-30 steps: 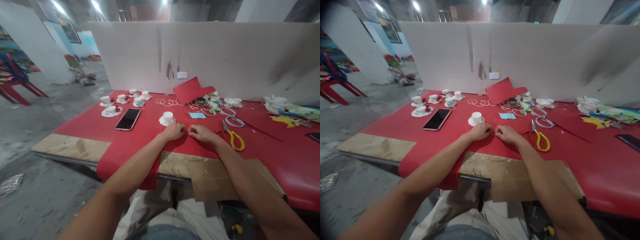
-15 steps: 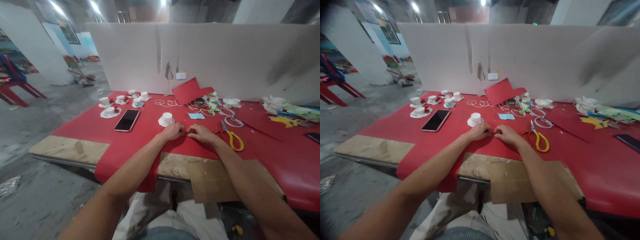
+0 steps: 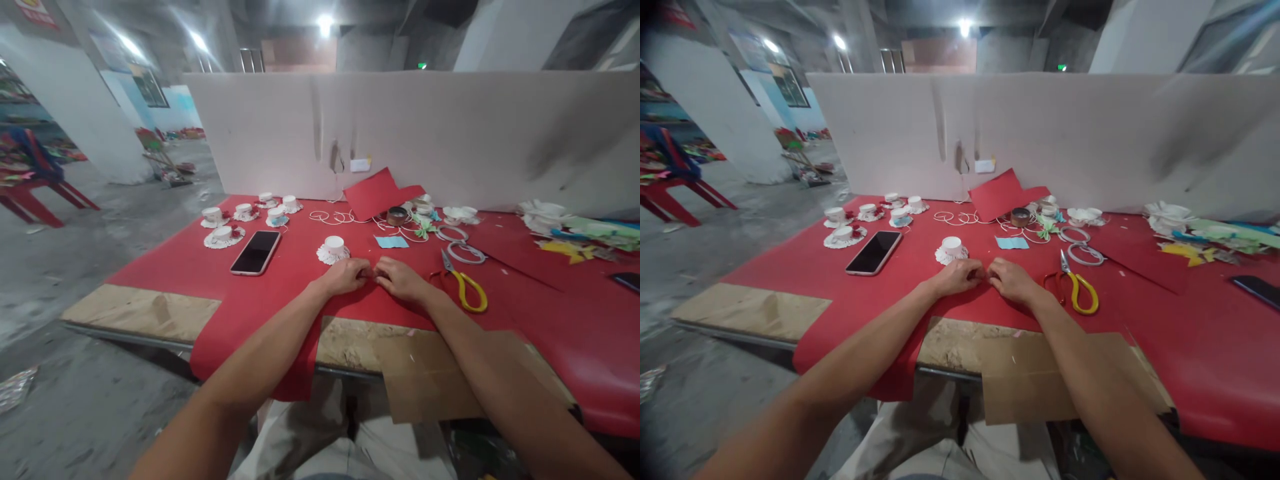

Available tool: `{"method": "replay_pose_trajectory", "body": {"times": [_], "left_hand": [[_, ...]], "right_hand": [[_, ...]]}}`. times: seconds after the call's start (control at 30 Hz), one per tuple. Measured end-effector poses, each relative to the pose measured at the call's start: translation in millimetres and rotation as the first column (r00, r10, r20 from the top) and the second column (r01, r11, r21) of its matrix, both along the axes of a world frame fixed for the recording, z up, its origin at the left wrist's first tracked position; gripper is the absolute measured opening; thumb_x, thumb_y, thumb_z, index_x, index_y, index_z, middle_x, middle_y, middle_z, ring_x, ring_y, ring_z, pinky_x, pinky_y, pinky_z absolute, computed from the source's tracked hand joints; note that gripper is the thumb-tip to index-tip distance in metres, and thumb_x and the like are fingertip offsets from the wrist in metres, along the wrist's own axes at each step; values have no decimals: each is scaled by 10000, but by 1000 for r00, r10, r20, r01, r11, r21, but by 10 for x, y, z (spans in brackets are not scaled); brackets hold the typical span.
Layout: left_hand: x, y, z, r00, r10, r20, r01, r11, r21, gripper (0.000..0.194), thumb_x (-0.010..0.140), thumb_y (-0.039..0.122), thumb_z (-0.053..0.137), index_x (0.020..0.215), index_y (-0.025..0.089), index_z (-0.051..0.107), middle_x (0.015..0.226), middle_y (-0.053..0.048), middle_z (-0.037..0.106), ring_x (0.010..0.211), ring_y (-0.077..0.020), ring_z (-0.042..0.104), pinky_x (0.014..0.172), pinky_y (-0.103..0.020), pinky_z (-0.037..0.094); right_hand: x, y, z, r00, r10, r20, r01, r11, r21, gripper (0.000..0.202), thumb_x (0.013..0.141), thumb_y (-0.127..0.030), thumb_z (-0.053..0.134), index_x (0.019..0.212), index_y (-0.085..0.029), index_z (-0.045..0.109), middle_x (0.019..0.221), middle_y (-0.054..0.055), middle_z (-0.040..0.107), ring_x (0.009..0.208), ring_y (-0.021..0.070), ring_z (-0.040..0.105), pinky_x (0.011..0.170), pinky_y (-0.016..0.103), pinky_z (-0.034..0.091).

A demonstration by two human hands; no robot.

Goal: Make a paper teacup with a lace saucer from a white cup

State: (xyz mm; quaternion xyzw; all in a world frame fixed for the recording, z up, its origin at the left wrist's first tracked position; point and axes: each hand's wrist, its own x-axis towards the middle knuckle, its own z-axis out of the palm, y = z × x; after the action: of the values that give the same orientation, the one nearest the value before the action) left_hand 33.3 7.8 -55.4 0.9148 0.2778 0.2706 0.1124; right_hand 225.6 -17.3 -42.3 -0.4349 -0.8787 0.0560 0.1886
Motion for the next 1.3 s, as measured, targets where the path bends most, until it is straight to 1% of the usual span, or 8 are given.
{"method": "replay_pose_trajectory", "body": {"times": [0.17, 0.3, 0.4, 0.57, 0.7, 0.87, 1.03, 1.3], "left_hand": [[-4, -15, 24, 997, 54, 53, -56, 998, 26, 96, 766, 135, 487, 818, 161, 563, 762, 0, 597, 682, -105, 525, 628, -203, 380], [-14, -1, 24, 996, 83, 37, -85, 995, 45, 168, 765, 157, 508, 911, 163, 590, 814, -21, 622, 732, -126, 553, 662, -219, 405], [-28, 31, 2, 994, 103, -20, -101, 992, 76, 151, 782, 188, 504, 856, 173, 634, 793, -31, 624, 749, -142, 564, 682, -233, 412], [-42, 113, -50, 988, 157, -8, -156, 984, 85, 139, 779, 185, 513, 806, 167, 648, 770, -37, 617, 741, -146, 563, 674, -233, 417], [-42, 144, -65, 985, 170, 1, -169, 982, 85, 165, 787, 151, 475, 807, 159, 639, 789, -43, 614, 758, -144, 558, 693, -238, 418], [-44, 123, -22, 974, 226, 6, -226, 970, 88, 151, 791, 153, 478, 798, 164, 628, 791, -44, 609, 758, -153, 552, 706, -258, 418], [-48, 60, 42, 968, 250, 35, -253, 963, 92, 135, 800, 169, 496, 806, 176, 631, 799, -37, 605, 776, -152, 544, 721, -264, 420], [1, 39, 10, 973, 231, 6, -230, 967, 112, 177, 816, 168, 455, 849, 189, 627, 835, -43, 633, 788, -155, 573, 694, -257, 425]], "right_hand": [[10, 33, -25, 996, 22, -86, -22, 1000, 4, 173, 775, -178, 556, 936, -160, 616, 852, 53, 551, 742, 152, 519, 685, 262, 406], [-4, 48, -73, 994, 21, -106, -18, 1000, 24, 155, 804, -173, 523, 874, -168, 661, 807, 56, 581, 762, 163, 544, 716, 280, 419], [-38, 70, -105, 992, -18, -128, 25, 998, 50, 151, 807, -200, 528, 820, -153, 671, 785, 62, 595, 745, 165, 546, 705, 281, 418], [-83, 216, -66, 968, -73, -239, 40, 990, -137, 174, 727, -235, 603, 858, -141, 670, 736, 30, 612, 637, 136, 526, 606, 242, 405], [-116, 277, -40, 941, -68, -332, 0, 980, -198, 174, 734, -274, 590, 691, -125, 669, 623, 14, 606, 613, 135, 517, 614, 244, 392], [-115, 207, -153, 861, -154, -485, 64, 978, -197, 313, 831, -371, 472, 873, -120, 655, 645, 37, 623, 593, 132, 548, 560, 228, 414], [6, 183, -205, 655, -285, -699, -21, 919, -395, 471, 834, -517, 412, 988, -109, 591, 594, 16, 605, 417, 85, 482, 402, 184, 337], [-97, 143, -127, 729, -210, -651, -93, 912, -399, 344, 751, -474, 570, 724, -134, 619, 476, -25, 554, 400, 93, 493, 427, 204, 376]]}}
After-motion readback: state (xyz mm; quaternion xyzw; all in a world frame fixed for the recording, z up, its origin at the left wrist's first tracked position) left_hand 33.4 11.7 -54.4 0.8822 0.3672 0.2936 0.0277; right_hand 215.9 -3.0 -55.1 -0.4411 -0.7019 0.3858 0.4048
